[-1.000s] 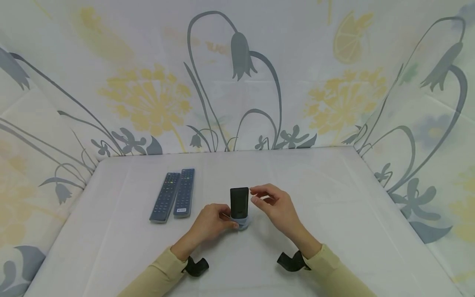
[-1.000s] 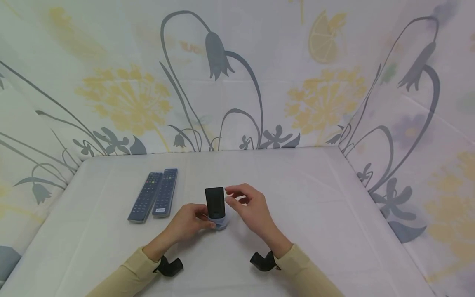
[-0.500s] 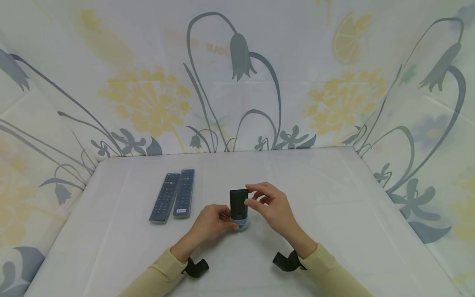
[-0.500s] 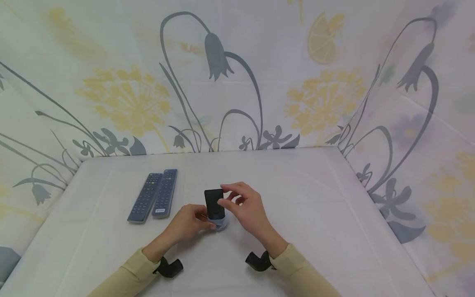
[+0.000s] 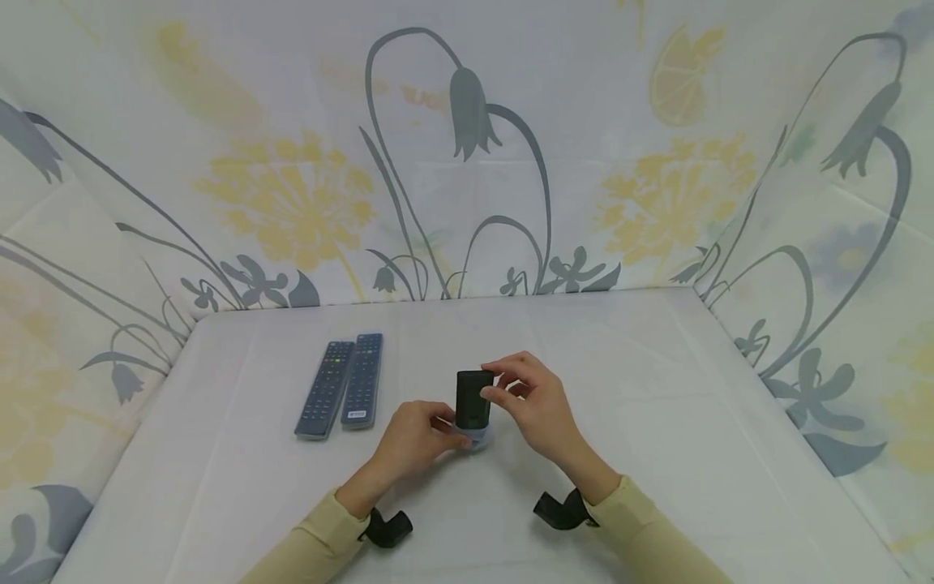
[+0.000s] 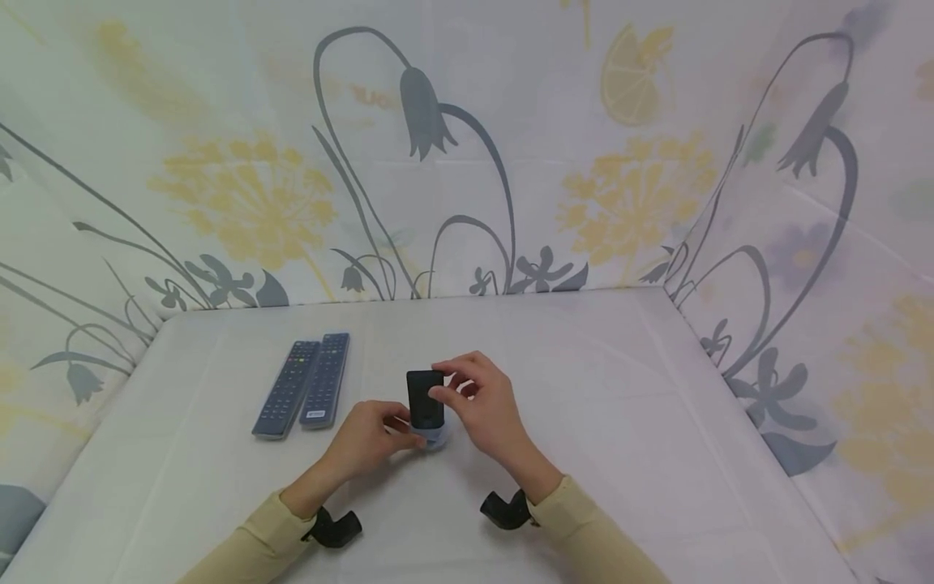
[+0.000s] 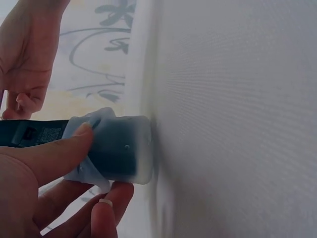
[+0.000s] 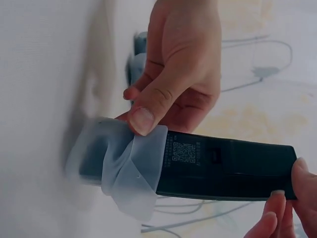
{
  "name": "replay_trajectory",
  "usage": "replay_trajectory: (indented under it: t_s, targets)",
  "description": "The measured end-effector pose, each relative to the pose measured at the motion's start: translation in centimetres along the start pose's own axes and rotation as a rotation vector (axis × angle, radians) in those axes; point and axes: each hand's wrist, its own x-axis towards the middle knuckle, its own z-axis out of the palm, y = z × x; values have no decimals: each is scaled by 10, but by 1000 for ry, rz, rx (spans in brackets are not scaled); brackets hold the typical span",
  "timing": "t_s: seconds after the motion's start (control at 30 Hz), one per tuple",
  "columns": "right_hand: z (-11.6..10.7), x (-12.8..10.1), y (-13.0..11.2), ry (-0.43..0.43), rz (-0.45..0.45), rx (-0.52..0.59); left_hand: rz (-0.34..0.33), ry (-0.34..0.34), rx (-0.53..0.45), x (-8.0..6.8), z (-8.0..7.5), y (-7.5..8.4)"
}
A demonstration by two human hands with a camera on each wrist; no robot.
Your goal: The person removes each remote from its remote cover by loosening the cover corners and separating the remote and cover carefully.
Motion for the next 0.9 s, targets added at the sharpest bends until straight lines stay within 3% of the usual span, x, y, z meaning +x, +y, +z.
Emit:
replay_trajectory:
  t_s: [0.27,0.47,0.9]
  targets:
    - [-5,0,-4,-15,98,95,12,54,-32,-1,0,3]
    - [-9,0,-6,-18,140,158,2,63,-116,0,-2,2]
    - [-17,-1,-6,-107,87,209,-87,67,-335,4,-9,1]
